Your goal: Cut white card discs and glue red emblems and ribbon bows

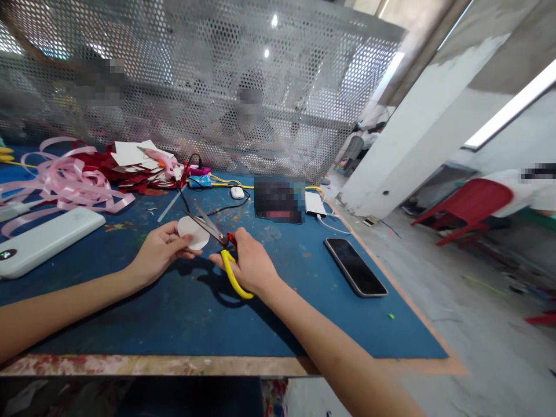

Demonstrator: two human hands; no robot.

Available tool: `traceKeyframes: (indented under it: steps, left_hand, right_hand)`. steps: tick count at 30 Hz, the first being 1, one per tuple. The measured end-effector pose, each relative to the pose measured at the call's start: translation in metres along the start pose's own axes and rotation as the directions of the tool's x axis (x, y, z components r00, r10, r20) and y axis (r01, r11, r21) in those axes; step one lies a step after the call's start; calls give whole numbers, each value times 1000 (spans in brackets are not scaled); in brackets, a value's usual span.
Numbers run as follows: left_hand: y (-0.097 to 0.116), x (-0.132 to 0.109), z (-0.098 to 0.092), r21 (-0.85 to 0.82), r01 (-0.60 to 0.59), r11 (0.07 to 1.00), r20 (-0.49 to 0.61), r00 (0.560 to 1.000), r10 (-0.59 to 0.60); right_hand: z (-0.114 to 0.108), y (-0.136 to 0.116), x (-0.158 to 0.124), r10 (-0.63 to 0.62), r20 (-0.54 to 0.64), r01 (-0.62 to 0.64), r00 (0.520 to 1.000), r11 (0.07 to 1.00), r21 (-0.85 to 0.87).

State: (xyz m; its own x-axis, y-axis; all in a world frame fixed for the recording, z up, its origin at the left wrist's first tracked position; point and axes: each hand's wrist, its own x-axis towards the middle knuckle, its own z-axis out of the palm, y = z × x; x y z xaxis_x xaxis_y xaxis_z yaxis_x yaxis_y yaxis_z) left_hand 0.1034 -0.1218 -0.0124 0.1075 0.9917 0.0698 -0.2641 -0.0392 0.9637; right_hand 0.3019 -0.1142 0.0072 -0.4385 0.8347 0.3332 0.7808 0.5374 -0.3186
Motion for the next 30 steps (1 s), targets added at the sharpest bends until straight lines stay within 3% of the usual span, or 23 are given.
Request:
traceKeyframes:
  steps: [9, 30]
  left_hand:
    - [-1, 0, -1, 24, 1, 1000, -26, 1000, -1]
    - [-1, 4, -6, 46, -79, 996, -46, 996, 81]
  right_hand:
    - [-4, -1, 0, -71, -20, 69, 997, 994, -85]
    - [-9, 1, -1, -77, -24, 73, 997, 987, -145]
